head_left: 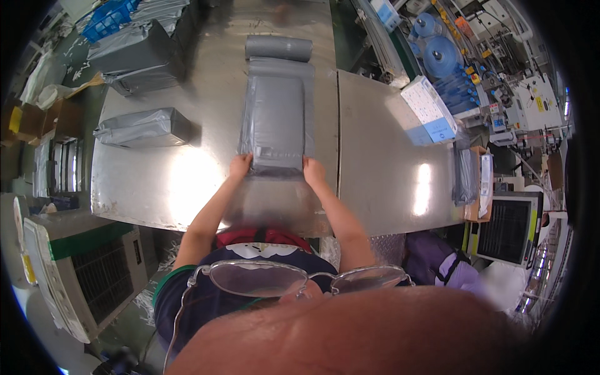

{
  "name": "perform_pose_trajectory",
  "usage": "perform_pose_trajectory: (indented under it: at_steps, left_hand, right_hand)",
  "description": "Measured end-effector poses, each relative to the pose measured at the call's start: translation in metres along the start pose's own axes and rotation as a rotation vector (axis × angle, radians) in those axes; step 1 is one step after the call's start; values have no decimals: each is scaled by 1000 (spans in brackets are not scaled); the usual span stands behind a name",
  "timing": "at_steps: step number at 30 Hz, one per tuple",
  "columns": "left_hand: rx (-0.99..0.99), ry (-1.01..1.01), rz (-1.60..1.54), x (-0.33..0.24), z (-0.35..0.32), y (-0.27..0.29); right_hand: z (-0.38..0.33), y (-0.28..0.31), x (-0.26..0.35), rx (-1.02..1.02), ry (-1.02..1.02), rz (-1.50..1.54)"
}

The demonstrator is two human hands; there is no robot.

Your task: The person places items into grey plastic mailing bags on a metal table, folding the top of each bag over and pressing it down to seal it. They repeat this process with multiple items, stacking the finished packages to the side.

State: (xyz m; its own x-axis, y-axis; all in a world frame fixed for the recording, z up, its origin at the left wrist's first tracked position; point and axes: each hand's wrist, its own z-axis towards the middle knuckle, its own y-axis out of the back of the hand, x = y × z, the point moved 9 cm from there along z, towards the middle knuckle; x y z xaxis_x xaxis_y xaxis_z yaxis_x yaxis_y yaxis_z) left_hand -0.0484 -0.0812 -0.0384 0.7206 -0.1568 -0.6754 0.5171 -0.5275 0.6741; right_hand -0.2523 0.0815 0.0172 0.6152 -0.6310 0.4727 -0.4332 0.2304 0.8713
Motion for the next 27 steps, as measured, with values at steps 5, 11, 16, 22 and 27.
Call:
perform_pose_trajectory:
  at_steps: [5,11,16,22,27]
  left_hand:
    - [-28,-89,-737,-18,4,11]
    - [531,168,-687,-45,-32,84]
    - [369,-229,386,19,-62,221]
    - [43,-309,1269,69,-67,299]
    - [49,-522,1221,19,-72,258]
  right_hand:
    - [-4,-1,33,169,58,-127]
    - [-58,-9,112,345,310,125]
    - [-81,-86,106,669,-194,1195]
    - [-60,-66,191,397,346,915]
    - [-67,-113,260,830,332,1220]
